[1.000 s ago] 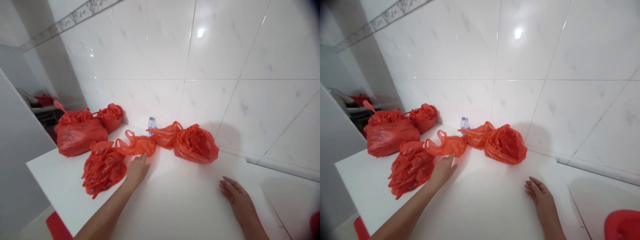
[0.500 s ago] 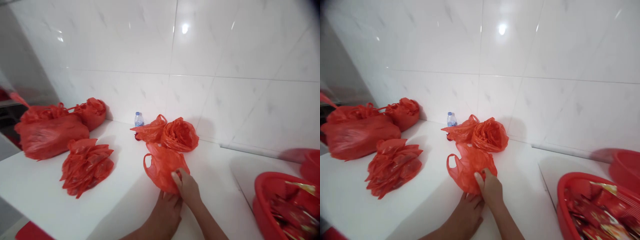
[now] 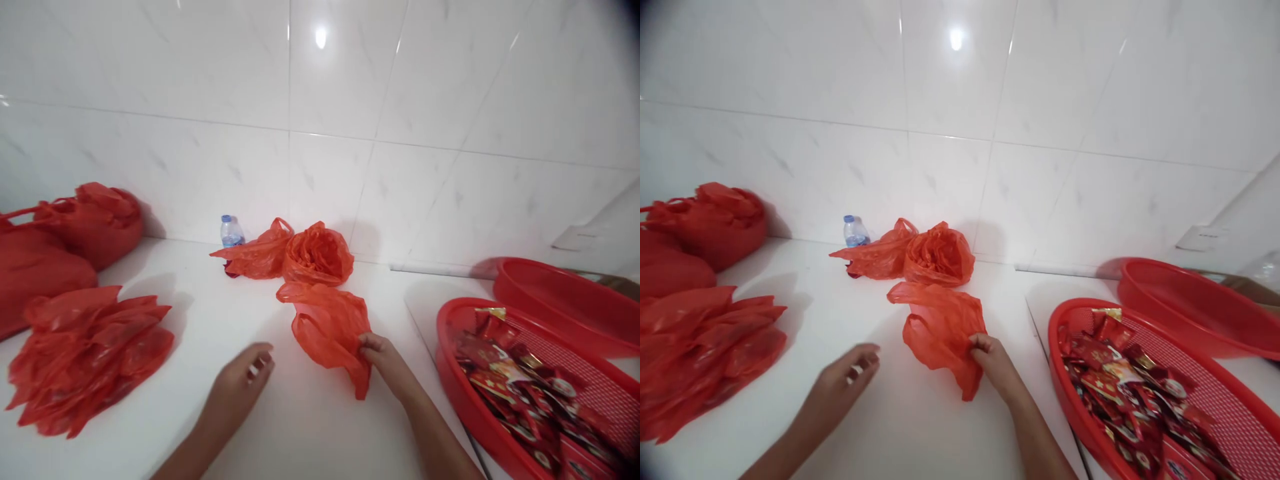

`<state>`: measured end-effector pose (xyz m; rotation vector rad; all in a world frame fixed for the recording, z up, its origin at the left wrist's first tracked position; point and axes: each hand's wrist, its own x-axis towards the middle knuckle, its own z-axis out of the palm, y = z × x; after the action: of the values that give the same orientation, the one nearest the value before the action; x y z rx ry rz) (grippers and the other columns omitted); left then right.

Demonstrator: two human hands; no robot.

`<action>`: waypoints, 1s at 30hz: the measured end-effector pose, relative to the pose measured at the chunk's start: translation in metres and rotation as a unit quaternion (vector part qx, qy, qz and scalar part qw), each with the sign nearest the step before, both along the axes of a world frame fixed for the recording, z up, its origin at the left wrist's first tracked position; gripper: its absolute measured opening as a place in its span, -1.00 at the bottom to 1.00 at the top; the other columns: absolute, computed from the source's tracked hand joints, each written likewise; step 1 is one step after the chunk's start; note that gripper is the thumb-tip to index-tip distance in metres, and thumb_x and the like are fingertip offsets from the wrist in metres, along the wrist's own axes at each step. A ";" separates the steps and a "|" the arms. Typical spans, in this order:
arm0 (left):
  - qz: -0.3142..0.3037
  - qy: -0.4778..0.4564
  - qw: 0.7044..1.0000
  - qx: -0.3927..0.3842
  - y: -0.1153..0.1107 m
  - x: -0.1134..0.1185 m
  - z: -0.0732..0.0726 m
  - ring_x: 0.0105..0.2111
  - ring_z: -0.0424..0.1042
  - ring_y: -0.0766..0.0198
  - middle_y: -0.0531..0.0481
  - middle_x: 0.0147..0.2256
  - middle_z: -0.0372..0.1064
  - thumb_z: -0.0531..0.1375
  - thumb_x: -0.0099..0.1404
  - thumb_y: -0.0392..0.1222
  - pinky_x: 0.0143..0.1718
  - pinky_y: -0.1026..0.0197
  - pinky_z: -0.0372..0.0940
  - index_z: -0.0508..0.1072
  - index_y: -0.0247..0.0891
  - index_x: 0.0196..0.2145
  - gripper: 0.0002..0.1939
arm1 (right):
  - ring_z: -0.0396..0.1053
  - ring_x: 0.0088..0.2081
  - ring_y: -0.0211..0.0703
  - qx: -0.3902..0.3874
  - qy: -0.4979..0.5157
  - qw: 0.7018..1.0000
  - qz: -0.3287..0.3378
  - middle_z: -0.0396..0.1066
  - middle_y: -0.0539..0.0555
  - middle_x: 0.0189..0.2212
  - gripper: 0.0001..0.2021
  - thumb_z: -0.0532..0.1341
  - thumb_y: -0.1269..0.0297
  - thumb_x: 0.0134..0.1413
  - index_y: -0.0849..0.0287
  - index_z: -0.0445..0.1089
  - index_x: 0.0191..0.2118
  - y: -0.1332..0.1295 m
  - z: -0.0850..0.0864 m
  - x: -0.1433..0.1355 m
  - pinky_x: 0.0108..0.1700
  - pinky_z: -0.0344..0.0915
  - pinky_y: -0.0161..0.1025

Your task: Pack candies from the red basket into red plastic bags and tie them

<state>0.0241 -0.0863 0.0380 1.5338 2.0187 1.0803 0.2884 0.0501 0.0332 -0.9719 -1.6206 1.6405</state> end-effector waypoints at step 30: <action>-0.266 -0.311 0.902 -0.140 0.003 0.023 -0.002 -0.54 0.39 0.14 0.01 -0.52 0.39 0.27 -0.02 0.19 -0.56 0.12 0.30 0.37 0.04 -0.14 -0.52 | 0.28 -0.07 0.04 0.359 -0.488 0.792 -0.074 0.39 0.20 -0.12 -0.67 0.21 0.45 -0.09 0.23 0.38 -0.11 -0.072 0.037 0.055 -0.01 0.18 -0.11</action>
<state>0.0474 -0.0837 0.0365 1.2592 1.1646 0.8550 0.3438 -0.0217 0.0698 -1.5393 -2.4342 0.2005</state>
